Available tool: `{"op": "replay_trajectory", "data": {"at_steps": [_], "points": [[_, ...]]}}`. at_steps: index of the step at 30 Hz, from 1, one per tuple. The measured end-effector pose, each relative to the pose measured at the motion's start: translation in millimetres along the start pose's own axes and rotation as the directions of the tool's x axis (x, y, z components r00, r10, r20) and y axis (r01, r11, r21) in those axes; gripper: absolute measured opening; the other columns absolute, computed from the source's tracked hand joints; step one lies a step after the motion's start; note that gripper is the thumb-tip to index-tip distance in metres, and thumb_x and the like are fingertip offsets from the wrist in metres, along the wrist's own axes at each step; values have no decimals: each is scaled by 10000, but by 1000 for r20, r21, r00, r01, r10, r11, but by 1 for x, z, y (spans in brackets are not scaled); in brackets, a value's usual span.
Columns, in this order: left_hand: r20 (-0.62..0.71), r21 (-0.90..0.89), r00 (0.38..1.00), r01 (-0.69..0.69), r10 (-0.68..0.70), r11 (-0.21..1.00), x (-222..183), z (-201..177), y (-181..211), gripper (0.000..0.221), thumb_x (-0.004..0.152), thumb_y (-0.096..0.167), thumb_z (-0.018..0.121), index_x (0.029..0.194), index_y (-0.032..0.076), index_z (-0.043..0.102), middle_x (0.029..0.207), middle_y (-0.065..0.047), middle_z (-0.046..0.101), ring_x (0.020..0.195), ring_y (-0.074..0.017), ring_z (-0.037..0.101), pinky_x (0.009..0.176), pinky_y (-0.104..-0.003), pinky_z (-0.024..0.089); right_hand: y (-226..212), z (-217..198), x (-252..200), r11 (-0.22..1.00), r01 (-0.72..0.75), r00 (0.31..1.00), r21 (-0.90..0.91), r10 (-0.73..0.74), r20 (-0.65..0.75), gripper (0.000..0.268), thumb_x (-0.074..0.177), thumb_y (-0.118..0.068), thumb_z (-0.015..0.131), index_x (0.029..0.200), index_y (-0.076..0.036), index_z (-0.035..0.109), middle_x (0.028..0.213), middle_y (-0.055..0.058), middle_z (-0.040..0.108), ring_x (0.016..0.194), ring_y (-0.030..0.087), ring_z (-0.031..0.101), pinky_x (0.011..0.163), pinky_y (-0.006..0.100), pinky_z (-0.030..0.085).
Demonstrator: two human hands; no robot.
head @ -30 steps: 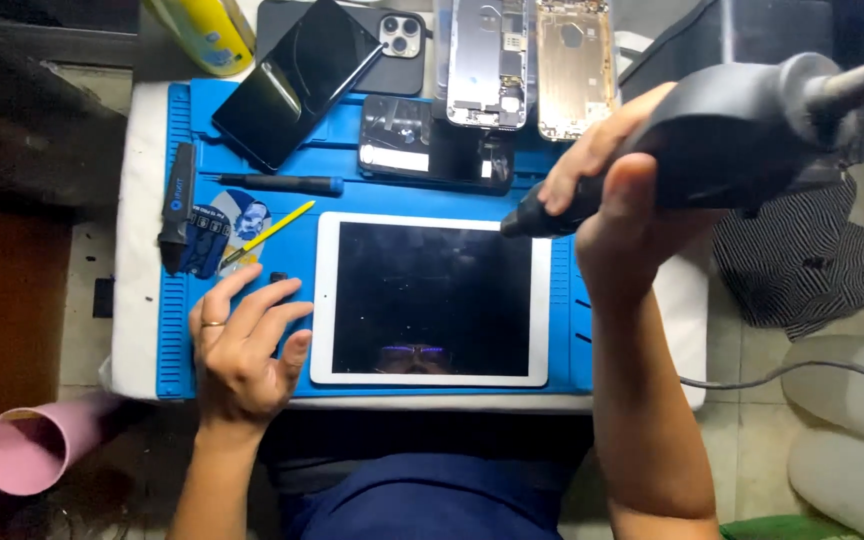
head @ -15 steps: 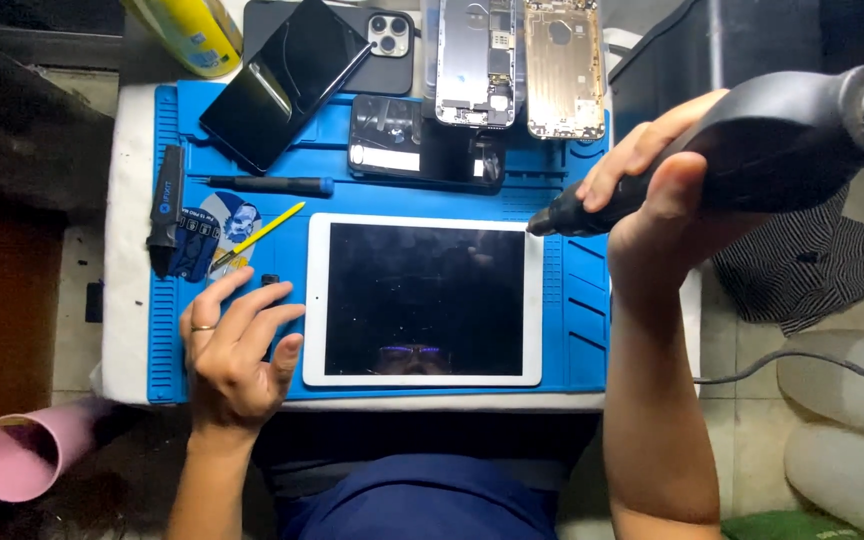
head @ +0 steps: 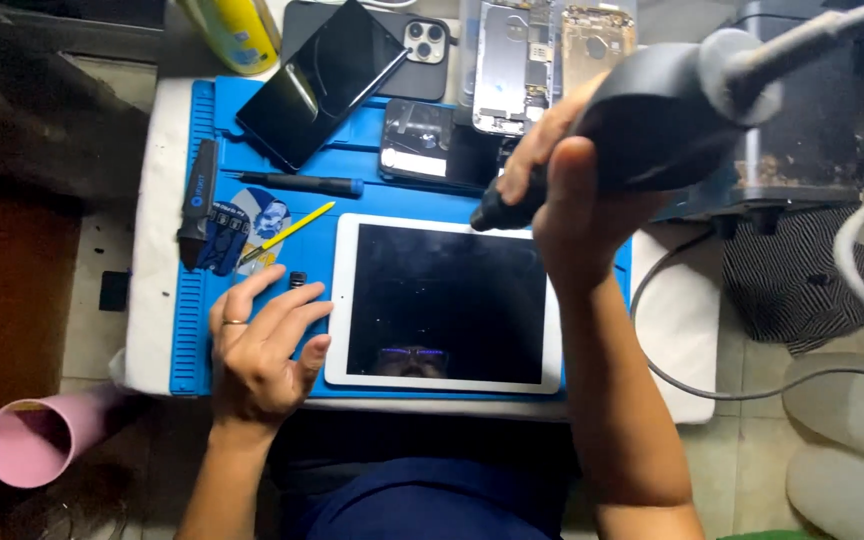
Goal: Using a heat gun and prying tools to remove the screen from a tablet for repair
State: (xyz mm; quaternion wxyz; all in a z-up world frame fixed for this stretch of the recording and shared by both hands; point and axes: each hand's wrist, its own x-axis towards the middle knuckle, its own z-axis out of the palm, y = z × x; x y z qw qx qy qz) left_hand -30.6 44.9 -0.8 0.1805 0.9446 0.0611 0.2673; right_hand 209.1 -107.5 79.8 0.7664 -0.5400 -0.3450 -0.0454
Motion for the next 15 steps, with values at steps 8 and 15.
{"op": "replay_trajectory", "data": {"at_steps": [8, 15], "points": [[-18, -17, 1000, 0, -1, 1000, 1, -2, 1, 555, 1063, 448, 341, 1002, 100, 769, 1139, -52, 753, 1198, -383, 621, 986, -500, 430, 11, 49, 0, 988, 5, 1000, 154, -4, -3, 434, 988, -412, 684, 940, -66, 427, 743, 50, 438, 461, 146, 469, 386, 265, 350], [-13, -23, 1000, -5, 5, 1000, 0, -2, -1, 530, 1055, 460, 368, 1012, 107, 760, 1124, -53, 755, 1206, -375, 618, 991, -493, 431, 55, 65, -24, 935, 14, 999, 355, -31, 41, 727, 1094, -23, 658, 1538, -379, 207, 934, 237, 558, 531, 279, 537, 444, 388, 504]]}}
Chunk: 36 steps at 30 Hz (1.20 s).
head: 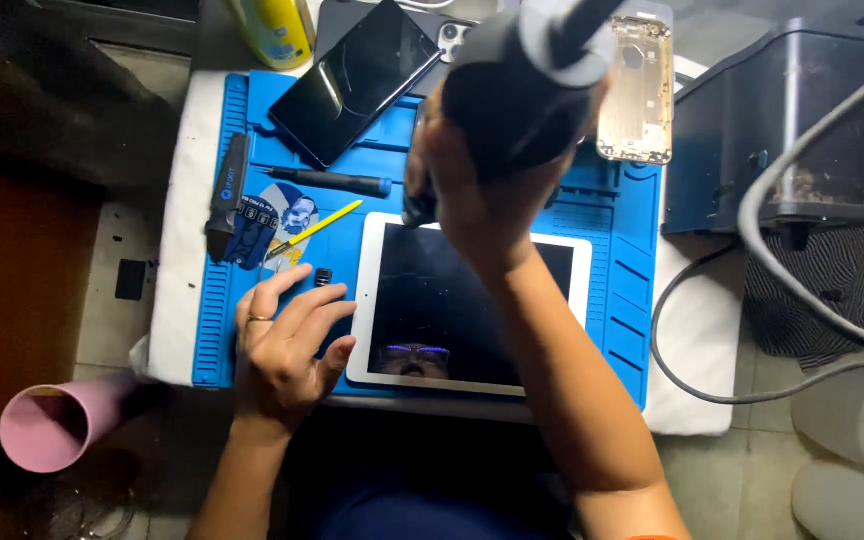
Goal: Using a heat gun and prying tools to remove the screen from a tablet for repair
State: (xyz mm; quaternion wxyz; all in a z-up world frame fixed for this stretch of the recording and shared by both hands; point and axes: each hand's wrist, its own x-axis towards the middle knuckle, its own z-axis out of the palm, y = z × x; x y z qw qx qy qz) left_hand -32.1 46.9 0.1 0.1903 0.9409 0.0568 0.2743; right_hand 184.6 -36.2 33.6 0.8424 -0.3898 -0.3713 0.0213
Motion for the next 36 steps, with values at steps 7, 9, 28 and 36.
{"op": "replay_trajectory", "data": {"at_steps": [7, 9, 28, 36], "points": [[29, -17, 999, 30, -30, 999, -2, 0, 0, 503, 1053, 453, 390, 1025, 109, 756, 1140, -42, 752, 1234, -368, 602, 1022, -520, 413, 8, 24, -3, 1000, -30, 997, -7, 29, -77, 783, 995, -4, 719, 1507, -274, 191, 933, 316, 593, 532, 336, 581, 421, 420, 538], [42, -7, 999, 27, -27, 1000, -3, 1, -1, 501, 1055, 458, 381, 1038, 121, 751, 1155, -31, 745, 1230, -362, 598, 1020, -516, 411, 4, 27, -2, 1000, -28, 998, -7, 28, -53, 759, 1010, 28, 694, 1503, -297, 218, 948, 308, 581, 505, 329, 550, 420, 420, 524], [-5, 14, 1000, 27, -27, 1000, -1, 4, 3, 547, 1065, 438, 348, 987, 108, 777, 1103, -47, 758, 1190, -384, 647, 1003, -470, 423, -75, -26, 23, 938, -3, 997, -345, -23, -72, 511, 1000, -495, 640, 864, -51, 427, 685, 58, 433, 442, 166, 494, 395, 280, 394], [24, 21, 999, 36, -37, 999, -2, 4, 4, 554, 1063, 447, 339, 994, 114, 777, 1110, -50, 757, 1200, -380, 636, 1016, -481, 415, -95, -71, 16, 906, -18, 997, -423, -15, -74, 509, 1038, -515, 598, 922, -56, 412, 774, 55, 420, 467, 173, 495, 406, 293, 420]]}}
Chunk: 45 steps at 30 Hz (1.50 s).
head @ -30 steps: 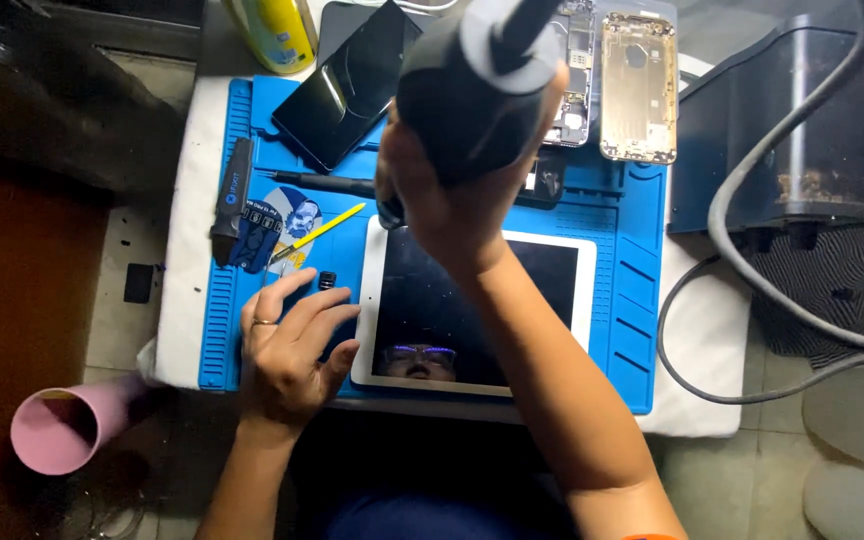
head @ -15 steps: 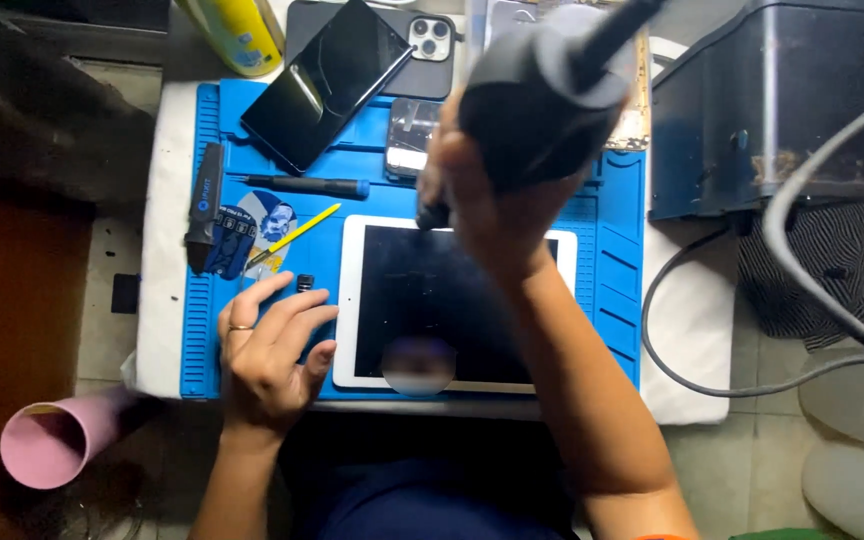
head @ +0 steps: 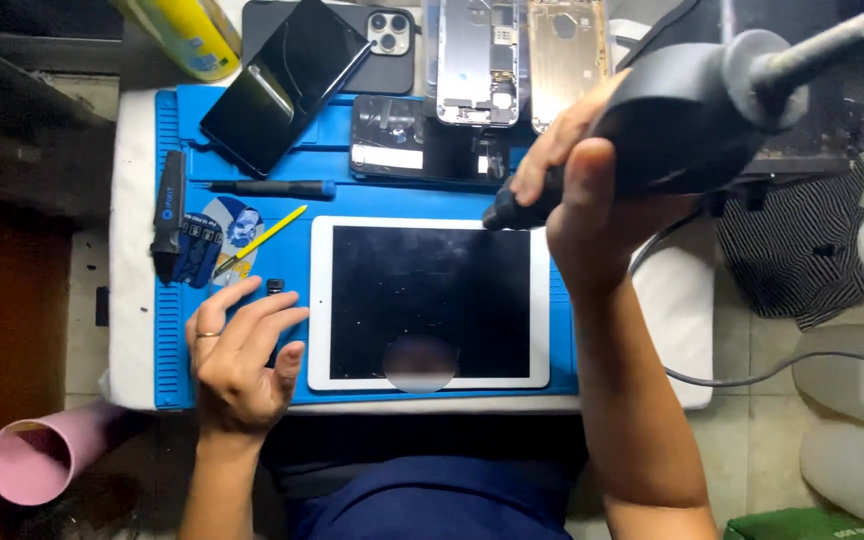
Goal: Using a heat gun and prying tools to remove the screen from a tablet for repair
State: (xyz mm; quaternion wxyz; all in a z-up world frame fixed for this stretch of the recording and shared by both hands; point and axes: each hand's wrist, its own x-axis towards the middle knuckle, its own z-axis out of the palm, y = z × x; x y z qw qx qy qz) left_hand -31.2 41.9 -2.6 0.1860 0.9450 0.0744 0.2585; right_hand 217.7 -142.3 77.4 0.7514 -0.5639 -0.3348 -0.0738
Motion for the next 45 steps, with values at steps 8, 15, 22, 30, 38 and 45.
{"op": "replay_trajectory", "data": {"at_steps": [8, 15, 22, 30, 38, 45], "points": [[10, 12, 1000, 10, -11, 1000, -1, 0, 1, 567, 1067, 451, 327, 1003, 109, 775, 1115, -53, 754, 1205, -380, 630, 1026, -488, 413, -5, -27, 1, 996, 43, 995, -83, -50, -85, 552, 1035, -523, 617, 914, -24, 414, 746, 79, 403, 453, 191, 462, 406, 298, 398], [-5, 13, 1000, 1, -1, 1000, 0, 0, 1, 558, 1067, 444, 334, 987, 109, 773, 1107, -56, 757, 1202, -381, 637, 1017, -490, 418, -16, -35, 4, 982, 35, 990, -186, -60, -128, 613, 1037, -589, 603, 896, -32, 390, 691, 71, 346, 453, 188, 453, 431, 331, 451], [-10, 1, 1000, -4, 4, 1000, -1, 1, -1, 558, 1065, 442, 331, 993, 110, 774, 1111, -53, 757, 1197, -383, 635, 1017, -487, 415, -6, -34, 4, 990, 60, 987, -127, -77, -138, 590, 1019, -552, 641, 883, -26, 412, 636, 95, 356, 436, 210, 458, 396, 317, 405], [-17, 1, 1000, -12, 12, 1000, 1, -1, 0, 566, 1066, 432, 333, 987, 92, 778, 1102, -66, 758, 1195, -385, 637, 1011, -485, 418, -1, -12, 1, 998, 26, 996, -59, -31, -79, 555, 1031, -535, 621, 948, -34, 394, 753, 79, 395, 455, 194, 453, 404, 306, 409], [-27, -1, 999, -20, 20, 1000, 2, -1, 0, 571, 1068, 428, 330, 986, 89, 782, 1096, -59, 757, 1182, -381, 636, 1004, -473, 423, 11, 16, 1, 998, -34, 999, 61, 34, -2, 520, 1019, -540, 638, 960, -77, 409, 832, 24, 431, 475, 164, 461, 416, 301, 425], [-36, -18, 999, -22, 22, 1000, 1, -1, -3, 583, 1063, 456, 320, 987, 101, 776, 1107, -54, 754, 1167, -382, 644, 981, -480, 434, 10, 66, 7, 989, -8, 1000, 149, 11, -16, 507, 982, -477, 672, 847, -48, 437, 680, 61, 418, 429, 176, 484, 379, 287, 383]]}}
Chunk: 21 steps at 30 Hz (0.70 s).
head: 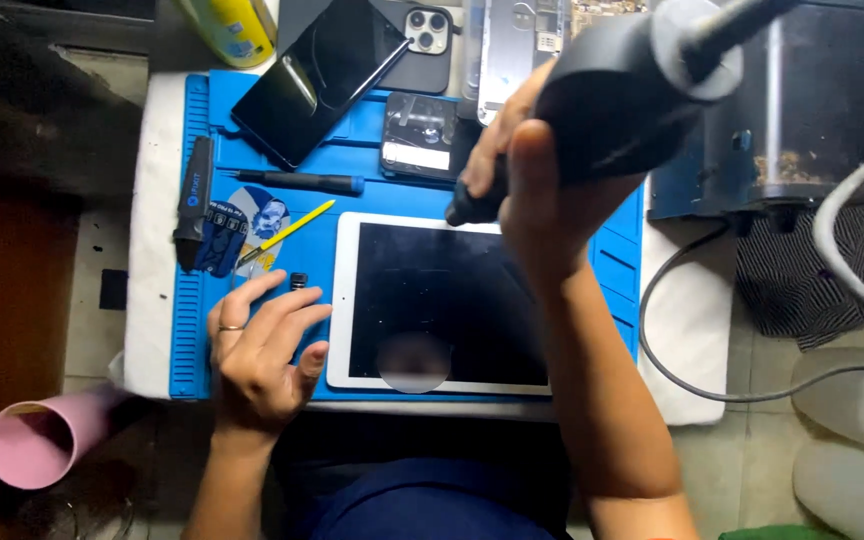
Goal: Using a heat gun and prying tools to remove the screen from a tablet for repair
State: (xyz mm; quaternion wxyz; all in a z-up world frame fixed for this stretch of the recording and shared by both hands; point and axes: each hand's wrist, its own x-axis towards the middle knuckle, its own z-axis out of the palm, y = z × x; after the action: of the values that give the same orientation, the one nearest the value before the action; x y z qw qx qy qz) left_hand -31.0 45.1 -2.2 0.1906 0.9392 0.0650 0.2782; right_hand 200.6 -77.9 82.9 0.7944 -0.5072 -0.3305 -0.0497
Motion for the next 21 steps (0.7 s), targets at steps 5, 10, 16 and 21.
{"op": "replay_trajectory", "data": {"at_steps": [5, 10, 16, 21], "points": [[3, 9, 1000, -8, 8, 1000, 2, -3, 2, 574, 1064, 445, 330, 990, 85, 771, 1101, -67, 759, 1172, -388, 646, 973, -486, 444, 10, 27, -3, 997, -33, 999, 74, 30, 33, 464, 991, -445, 656, 904, -47, 437, 679, 41, 397, 448, 149, 452, 399, 271, 358], [43, -14, 999, 19, -19, 1000, 3, -6, 3, 562, 1063, 460, 330, 1023, 101, 760, 1142, -50, 743, 1195, -379, 623, 988, -496, 431, 64, 35, -30, 940, 25, 1000, 340, -21, -14, 831, 1086, -16, 685, 1598, -418, 167, 846, 244, 544, 473, 285, 514, 420, 403, 465], [28, -9, 999, 21, -21, 1000, 3, -7, 3, 546, 1056, 463, 359, 997, 98, 761, 1108, -44, 753, 1201, -356, 618, 961, -506, 449, 54, 58, -34, 948, -58, 998, 314, 47, 45, 755, 1099, -20, 637, 1531, -391, 141, 881, 228, 540, 485, 283, 521, 432, 382, 484], [32, -33, 999, 23, -22, 999, 0, -6, 0, 528, 1054, 457, 374, 1003, 97, 757, 1131, -50, 747, 1206, -356, 614, 978, -506, 439, 65, 56, -40, 949, -68, 997, 307, 50, 66, 849, 1067, 35, 645, 1553, -416, 116, 915, 285, 565, 476, 312, 541, 426, 413, 498]]}}
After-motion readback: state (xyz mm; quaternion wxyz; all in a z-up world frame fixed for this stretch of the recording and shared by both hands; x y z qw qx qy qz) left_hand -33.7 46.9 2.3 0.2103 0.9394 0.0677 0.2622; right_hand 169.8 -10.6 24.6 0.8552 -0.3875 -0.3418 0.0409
